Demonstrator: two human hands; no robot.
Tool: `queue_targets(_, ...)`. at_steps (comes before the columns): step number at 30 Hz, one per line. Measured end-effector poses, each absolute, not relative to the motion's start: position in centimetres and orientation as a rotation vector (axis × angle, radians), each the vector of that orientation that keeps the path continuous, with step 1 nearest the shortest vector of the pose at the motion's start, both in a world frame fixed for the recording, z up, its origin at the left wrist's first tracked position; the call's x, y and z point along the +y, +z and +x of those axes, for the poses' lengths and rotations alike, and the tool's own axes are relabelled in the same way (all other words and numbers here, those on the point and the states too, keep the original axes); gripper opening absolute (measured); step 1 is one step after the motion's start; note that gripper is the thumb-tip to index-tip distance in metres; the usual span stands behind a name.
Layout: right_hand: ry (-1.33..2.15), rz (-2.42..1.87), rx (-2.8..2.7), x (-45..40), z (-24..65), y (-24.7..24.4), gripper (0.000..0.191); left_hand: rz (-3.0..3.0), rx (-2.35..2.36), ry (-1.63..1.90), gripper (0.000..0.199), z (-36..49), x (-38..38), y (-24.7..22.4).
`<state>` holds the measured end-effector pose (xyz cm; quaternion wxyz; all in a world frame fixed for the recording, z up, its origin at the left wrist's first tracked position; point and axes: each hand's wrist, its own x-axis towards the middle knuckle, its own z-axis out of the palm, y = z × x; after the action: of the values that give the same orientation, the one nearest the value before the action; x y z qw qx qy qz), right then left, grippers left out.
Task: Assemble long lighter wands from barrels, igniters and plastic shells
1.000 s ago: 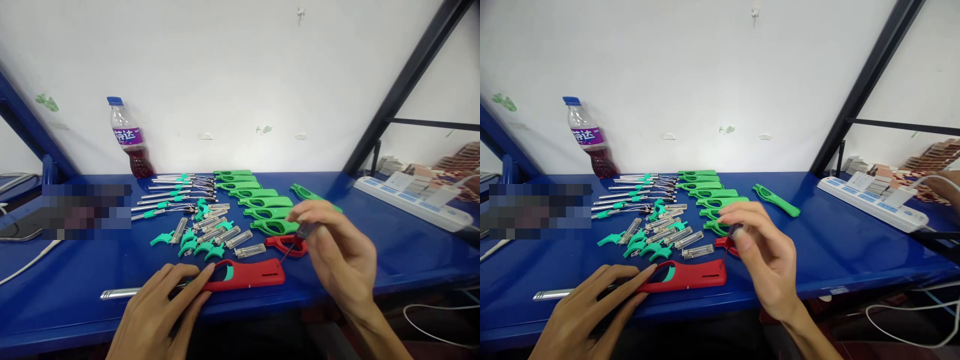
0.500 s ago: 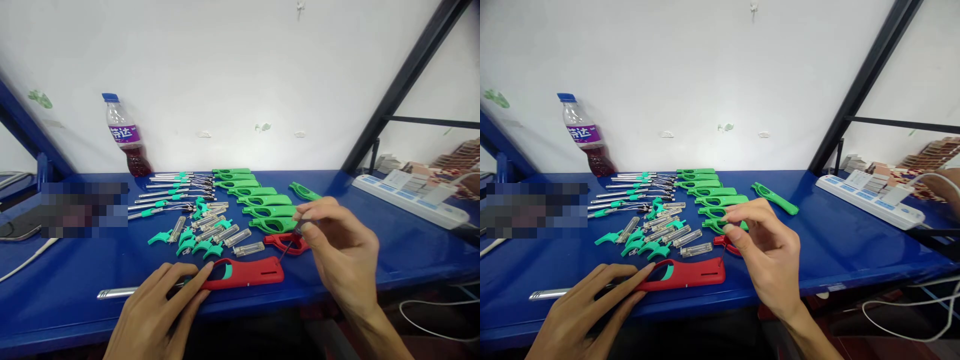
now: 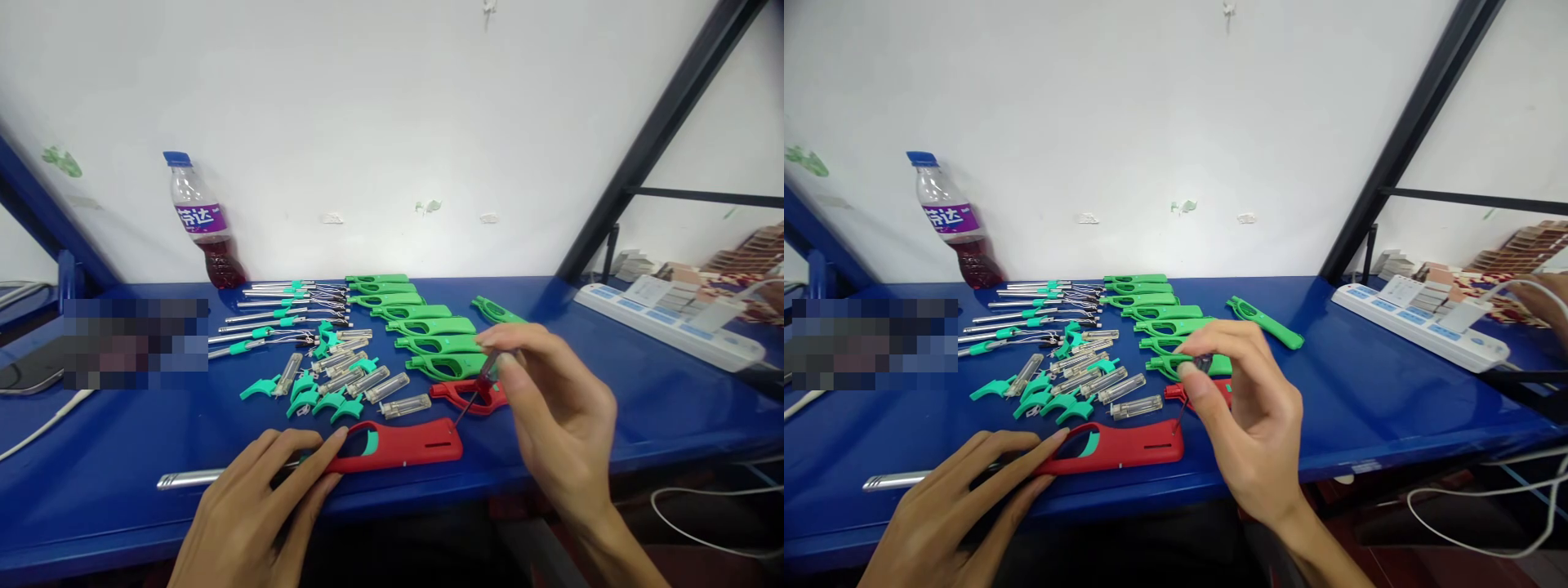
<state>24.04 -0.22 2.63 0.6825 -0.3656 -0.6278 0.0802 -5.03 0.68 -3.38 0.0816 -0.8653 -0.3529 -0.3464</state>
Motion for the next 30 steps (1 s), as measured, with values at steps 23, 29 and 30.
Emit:
queue_targets(23,0.099,-0.809,-1.389,0.15,23.85,2.22,0.027,-2.613,-1.066,-1.034,0.039,-4.91,0.75,-3.1)
queue_targets(29,0.098,-0.784,-1.401,0.48,23.75,2.07,0.018,-2.623,-1.081,-1.027,0.042,-4.79,0.7,-3.0)
queue_targets(30,0.106,-0.794,-1.383,0.46,23.74,2.05,0.022,-2.623,-1.081,-1.025,0.042,-4.8,0.7,-3.01)
